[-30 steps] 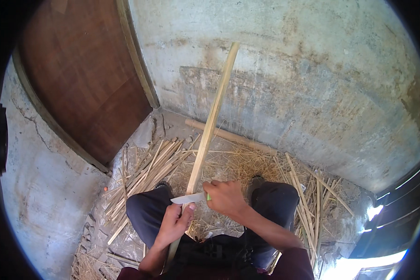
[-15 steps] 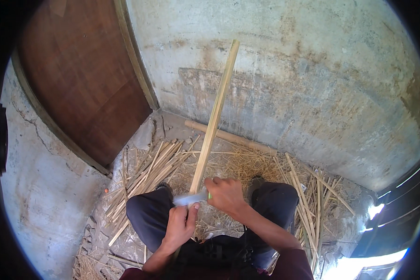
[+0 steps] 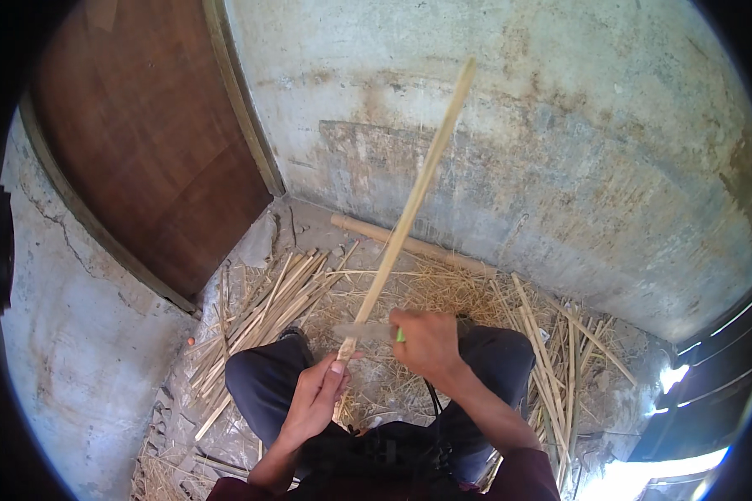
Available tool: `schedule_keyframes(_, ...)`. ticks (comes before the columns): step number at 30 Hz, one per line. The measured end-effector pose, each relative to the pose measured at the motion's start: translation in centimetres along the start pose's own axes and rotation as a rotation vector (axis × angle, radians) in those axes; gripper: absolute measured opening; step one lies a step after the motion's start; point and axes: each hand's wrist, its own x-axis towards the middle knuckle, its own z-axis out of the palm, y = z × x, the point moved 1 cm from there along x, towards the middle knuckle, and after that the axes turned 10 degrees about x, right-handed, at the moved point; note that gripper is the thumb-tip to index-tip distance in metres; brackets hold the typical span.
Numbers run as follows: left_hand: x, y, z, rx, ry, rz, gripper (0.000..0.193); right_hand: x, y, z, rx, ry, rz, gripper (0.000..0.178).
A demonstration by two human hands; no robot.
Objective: The person uses a knife to peel long, thin strips from a bamboo stalk, then gathers the strips by hand.
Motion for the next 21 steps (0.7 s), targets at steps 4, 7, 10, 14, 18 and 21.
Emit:
schedule_keyframes(4, 0.0, 0.1, 0.1, 0.05, -0.005, 0.023, 0.032, -0.4, -2.2, 1.2, 0.008, -0.074, 0.013, 0.01)
schedule_keyframes(7, 0.0, -1.0, 0.2, -0.059, 0.003, 0.069, 0.033, -0.3, -2.5, 1.2, -0.002, -0.102, 0.042, 0.012)
schedule_keyframes(10, 0.1, -0.5, 0.1, -0.058, 0.008, 0.074, 0.031, -0.3, -2.4, 1.2, -0.003, -0.104, 0.048, 0.013)
schedule_keyframes(14, 0.2, 0.0, -0.1, -0.137, 0.099, 0.08, 0.026, -0.4, -2.5, 1.1, -0.027, -0.125, 0.06, 0.015)
schedule_keyframes(18, 0.3, -0.3, -0.1, -0.101, 0.12, 0.079, 0.023, -0.7, -2.5, 1.4, -0.026, -0.111, 0.04, 0.016)
schedule_keyframes(21, 0.2, 0.2, 0.3, -0.085, 0.143, 0.108, 0.022, -0.8, -2.3, 1.7, -0.004, -0.097, 0.021, 0.017)
